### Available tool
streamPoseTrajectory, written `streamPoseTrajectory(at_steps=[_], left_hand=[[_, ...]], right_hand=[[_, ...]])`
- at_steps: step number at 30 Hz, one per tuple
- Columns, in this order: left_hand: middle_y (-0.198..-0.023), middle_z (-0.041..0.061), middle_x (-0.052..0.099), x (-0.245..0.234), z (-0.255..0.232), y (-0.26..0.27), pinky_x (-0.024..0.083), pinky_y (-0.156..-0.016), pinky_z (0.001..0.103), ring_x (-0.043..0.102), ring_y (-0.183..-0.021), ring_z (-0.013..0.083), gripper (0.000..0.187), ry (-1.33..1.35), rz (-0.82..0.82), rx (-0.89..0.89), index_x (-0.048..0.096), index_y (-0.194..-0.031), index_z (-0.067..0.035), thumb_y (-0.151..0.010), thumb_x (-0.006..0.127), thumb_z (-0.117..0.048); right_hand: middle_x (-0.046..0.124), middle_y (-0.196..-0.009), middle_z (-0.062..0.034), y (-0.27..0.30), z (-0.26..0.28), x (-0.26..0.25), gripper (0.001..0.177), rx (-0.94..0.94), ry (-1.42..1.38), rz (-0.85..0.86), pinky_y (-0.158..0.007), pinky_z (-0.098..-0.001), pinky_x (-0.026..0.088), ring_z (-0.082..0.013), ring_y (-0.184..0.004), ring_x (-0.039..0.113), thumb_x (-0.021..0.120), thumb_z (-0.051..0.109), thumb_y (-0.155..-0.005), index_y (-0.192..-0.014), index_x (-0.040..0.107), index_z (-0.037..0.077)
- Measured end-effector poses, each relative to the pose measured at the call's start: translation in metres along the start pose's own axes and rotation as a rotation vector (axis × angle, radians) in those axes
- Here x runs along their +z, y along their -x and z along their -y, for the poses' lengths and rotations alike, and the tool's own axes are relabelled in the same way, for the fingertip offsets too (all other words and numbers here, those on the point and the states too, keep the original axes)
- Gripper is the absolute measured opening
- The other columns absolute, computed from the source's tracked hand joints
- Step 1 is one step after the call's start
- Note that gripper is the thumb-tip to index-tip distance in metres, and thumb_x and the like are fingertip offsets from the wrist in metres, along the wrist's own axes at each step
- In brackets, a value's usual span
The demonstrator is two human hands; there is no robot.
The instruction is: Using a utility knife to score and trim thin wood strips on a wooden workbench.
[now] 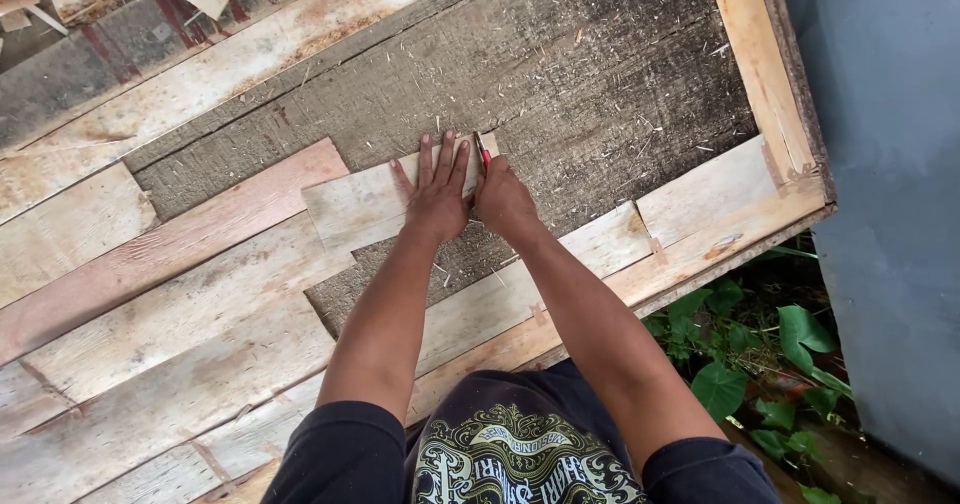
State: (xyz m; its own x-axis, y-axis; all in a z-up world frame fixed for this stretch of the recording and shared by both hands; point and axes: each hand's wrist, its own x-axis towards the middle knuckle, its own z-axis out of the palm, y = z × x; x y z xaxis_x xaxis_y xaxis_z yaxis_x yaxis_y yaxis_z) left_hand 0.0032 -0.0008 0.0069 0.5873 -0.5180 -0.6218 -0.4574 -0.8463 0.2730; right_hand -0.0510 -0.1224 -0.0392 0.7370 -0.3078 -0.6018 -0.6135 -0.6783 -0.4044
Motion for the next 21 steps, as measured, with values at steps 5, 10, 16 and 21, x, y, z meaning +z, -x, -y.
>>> streamPoseTrajectory(at_steps=[5, 10, 16, 21], left_hand=[[-0.171, -0.006, -0.023, -0.001, -0.003, 0.000, -0.019, -0.116, 0.075, -0.028, -0.154, 0.0305, 0.080, 0.009, 0.008, -0.029, -0.007, -0.166, -0.029, -0.105, 0.041, -0.049], [-0.171, -0.007, -0.023, 0.000, -0.006, -0.001, -0.018, -0.116, 0.075, -0.028, -0.154, 0.0302, 0.080, 0.002, 0.011, -0.038, -0.007, -0.166, -0.031, -0.105, 0.041, -0.050], [-0.171, -0.008, -0.022, 0.000, -0.007, -0.002, -0.019, -0.117, 0.075, -0.028, -0.154, 0.0291, 0.079, 0.007, 0.019, -0.054, -0.006, -0.166, -0.031, -0.106, 0.039, -0.053], [-0.171, -0.007, -0.021, -0.003, -0.008, 0.002, -0.019, -0.116, 0.076, -0.027, -0.155, 0.0295, 0.079, 0.004, 0.020, -0.058, -0.007, -0.166, -0.031, -0.105, 0.038, -0.053]], right_hand=[[0.067, -0.109, -0.0296, 0.003, 0.020, -0.028, 0.033, 0.069, -0.039, 0.113, -0.086, -0.0607, 0.057, -0.0522, -0.107, 0.068, 0.036, 0.028, -0.106, -0.120, 0.042, 0.000], [0.070, -0.102, -0.0300, 0.011, 0.034, -0.061, 0.032, 0.046, -0.065, 0.132, -0.073, -0.0604, 0.059, -0.0522, -0.095, 0.072, 0.035, 0.024, -0.101, -0.118, 0.046, -0.001], [0.068, -0.095, -0.0338, 0.035, 0.046, -0.080, 0.031, 0.064, -0.137, 0.176, -0.041, -0.0485, 0.059, -0.0489, -0.078, 0.073, 0.041, 0.015, -0.098, -0.116, 0.048, -0.010], [0.067, -0.108, -0.0365, 0.023, 0.032, -0.054, 0.034, 0.057, -0.017, 0.187, -0.076, -0.0612, 0.061, -0.0546, -0.103, 0.069, 0.038, 0.019, -0.104, -0.120, 0.046, -0.009]])
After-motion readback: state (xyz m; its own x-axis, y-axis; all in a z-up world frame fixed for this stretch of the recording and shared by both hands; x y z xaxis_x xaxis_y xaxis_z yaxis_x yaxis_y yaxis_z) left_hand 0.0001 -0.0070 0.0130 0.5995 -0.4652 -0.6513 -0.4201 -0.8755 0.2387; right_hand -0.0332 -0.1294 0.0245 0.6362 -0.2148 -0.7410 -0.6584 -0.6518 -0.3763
